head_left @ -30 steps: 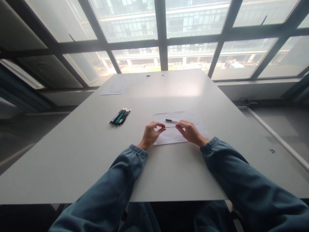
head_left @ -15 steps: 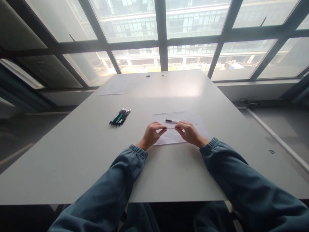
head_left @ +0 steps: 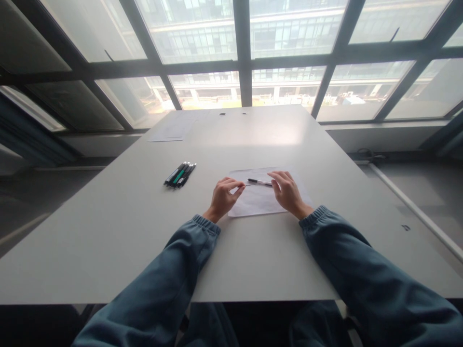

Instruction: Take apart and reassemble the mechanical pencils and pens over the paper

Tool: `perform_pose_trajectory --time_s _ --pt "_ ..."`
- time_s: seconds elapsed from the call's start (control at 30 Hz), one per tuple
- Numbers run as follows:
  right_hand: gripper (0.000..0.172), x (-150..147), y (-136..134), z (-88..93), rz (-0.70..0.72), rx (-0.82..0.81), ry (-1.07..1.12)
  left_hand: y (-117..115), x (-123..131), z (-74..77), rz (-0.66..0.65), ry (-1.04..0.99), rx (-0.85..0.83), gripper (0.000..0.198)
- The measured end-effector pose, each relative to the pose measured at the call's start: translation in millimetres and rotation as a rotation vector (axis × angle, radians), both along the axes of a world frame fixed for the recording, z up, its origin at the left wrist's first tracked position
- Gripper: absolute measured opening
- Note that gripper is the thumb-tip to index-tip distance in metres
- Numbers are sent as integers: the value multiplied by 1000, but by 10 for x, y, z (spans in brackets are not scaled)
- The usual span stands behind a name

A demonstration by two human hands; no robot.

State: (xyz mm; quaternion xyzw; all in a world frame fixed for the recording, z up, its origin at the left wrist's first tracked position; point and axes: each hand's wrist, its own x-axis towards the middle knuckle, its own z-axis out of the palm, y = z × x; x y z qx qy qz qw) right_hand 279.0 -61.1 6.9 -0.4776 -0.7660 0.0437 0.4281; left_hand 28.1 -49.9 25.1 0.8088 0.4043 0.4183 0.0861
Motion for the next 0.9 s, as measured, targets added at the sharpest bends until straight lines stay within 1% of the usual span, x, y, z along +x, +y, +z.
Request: perform_pose_trajectory --time_s 0.07,0.17,0.23,0.37,0.4,0.57,0.67,0.8,0.9 --pt "31 17 27 -53 22 -63 -100 28 -33 -6 27 1 1 18" --pt "23 28 44 -106 35 -130 -194 84 -102 -21 59 -9 0 18" --pt "16 37 44 -113 1 -142 -208 128 -156 -39 80 -24 0 18" --pt "9 65 45 -111 -101 -128 -193 210 -241 -97 107 -45 -12 16" --pt "9 70 47 -115 -114 -130 -195 225 -251 -114 108 -46 -20 16" --pt "8 72 59 -139 -113 -196 -240 271 -288 -163 97 -27 -47 15" --pt "10 65 65 -135 -112 -194 -219 300 -346 -157 111 -16 -54 14" --pt "8 64 74 -126 -141 -160 -117 333 -435 -131 132 -5 -36 15" --pt "9 65 74 -126 -164 -144 -77 328 -448 -105 124 1 -19 16"
